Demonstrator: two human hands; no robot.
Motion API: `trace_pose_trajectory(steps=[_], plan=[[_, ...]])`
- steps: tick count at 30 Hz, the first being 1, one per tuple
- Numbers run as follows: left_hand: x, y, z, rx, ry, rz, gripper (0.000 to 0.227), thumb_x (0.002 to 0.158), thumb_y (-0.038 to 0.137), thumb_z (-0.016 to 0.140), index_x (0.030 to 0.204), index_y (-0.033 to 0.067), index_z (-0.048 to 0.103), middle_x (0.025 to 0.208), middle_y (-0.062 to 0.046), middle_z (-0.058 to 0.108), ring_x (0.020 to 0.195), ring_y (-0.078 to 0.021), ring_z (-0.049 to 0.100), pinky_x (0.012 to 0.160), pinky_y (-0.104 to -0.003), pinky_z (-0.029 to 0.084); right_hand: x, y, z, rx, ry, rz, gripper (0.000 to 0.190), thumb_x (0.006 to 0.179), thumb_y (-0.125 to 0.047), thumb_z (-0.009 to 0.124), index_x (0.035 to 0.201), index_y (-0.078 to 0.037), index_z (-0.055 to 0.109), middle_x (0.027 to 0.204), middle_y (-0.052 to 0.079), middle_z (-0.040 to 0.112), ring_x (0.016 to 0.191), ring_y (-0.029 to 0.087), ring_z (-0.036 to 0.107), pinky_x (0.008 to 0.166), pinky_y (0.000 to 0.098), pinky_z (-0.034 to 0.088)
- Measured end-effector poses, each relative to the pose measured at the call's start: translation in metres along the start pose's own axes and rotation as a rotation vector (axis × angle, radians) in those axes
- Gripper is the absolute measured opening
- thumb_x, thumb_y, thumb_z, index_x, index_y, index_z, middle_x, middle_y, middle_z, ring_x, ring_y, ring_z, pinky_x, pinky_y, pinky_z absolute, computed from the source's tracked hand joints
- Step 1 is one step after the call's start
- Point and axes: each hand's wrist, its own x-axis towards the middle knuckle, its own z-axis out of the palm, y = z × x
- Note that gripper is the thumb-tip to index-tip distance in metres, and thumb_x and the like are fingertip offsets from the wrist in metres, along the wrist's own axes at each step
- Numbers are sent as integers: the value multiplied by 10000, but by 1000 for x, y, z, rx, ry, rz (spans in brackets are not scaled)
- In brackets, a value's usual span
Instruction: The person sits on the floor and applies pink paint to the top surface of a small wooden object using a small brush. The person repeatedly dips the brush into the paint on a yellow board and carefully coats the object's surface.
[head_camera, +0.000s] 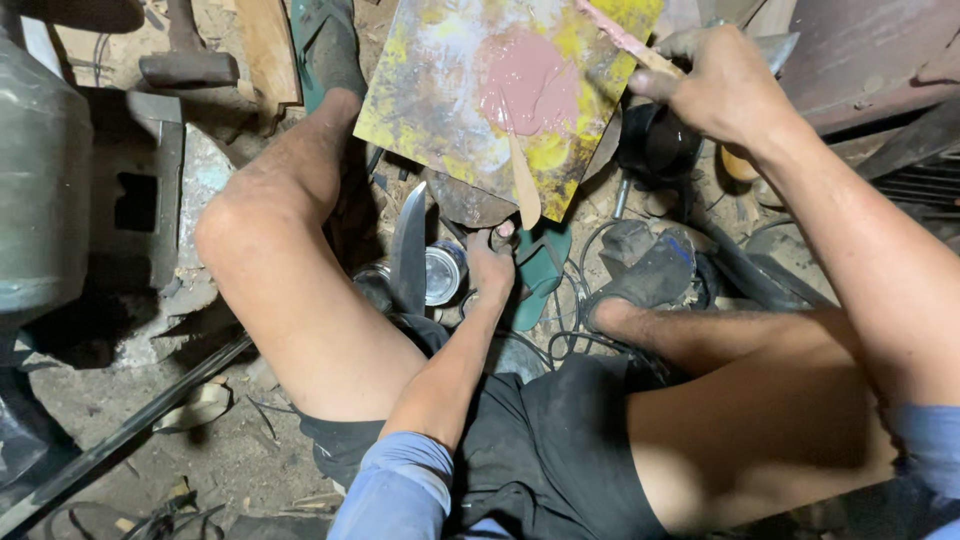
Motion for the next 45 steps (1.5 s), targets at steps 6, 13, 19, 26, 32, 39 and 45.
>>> trace_pose_trajectory(steps=[6,13,19,26,32,39,45], plan=[[3,3,8,-4,-12,9,568,758,50,735,1292,-35,563,1183,-311,585,1115,-492,554,965,-493,448,4,10,5,-100,104,-109,478,891,-270,867,1119,103,675,962,304,692,927,429,684,822,486,512],[6,-21,6,27,-17,-36,581,762,60,732,1304,-45,549,1182,-324,578,1113,-503,548,962,-502,445,-4,-1,-1,-64,52,-46,441,929,-271,836,1103,97,668,975,306,692,951,422,700,835,489,519],[19,-31,1,44,-19,11,611,752,64,726,1320,-59,536,1179,-334,583,1117,-509,548,962,-505,449,-8,-6,-6,-66,90,-142,426,921,-231,842,1153,79,666,1012,298,698,962,417,689,842,487,514],[6,-19,-18,-140,-89,-66,434,725,140,794,1131,47,670,996,-190,738,968,-382,689,846,-442,520,-10,-9,-2,-71,64,-122,450,921,-247,849,1190,64,664,1053,280,698,956,412,680,808,496,508],[-4,-2,-16,-81,-20,-12,429,754,149,788,1141,22,653,1000,-192,717,958,-379,675,843,-439,515,-11,-8,-4,-35,46,-143,444,934,-222,826,1259,36,669,1089,282,706,1008,397,692,861,481,515],[-2,15,-14,-78,15,-4,428,788,160,782,1153,-6,632,1006,-194,694,947,-375,659,840,-436,509,-10,-10,-3,-63,104,-241,449,926,-234,850,1194,84,681,1024,295,693,961,426,684,841,484,510],[-2,21,-19,-73,25,-27,432,817,169,776,1163,-31,614,1011,-196,673,937,-372,645,837,-434,504,-11,-12,-10,-66,65,-98,412,921,-272,839,1128,56,698,939,284,690,902,422,684,812,502,501]])
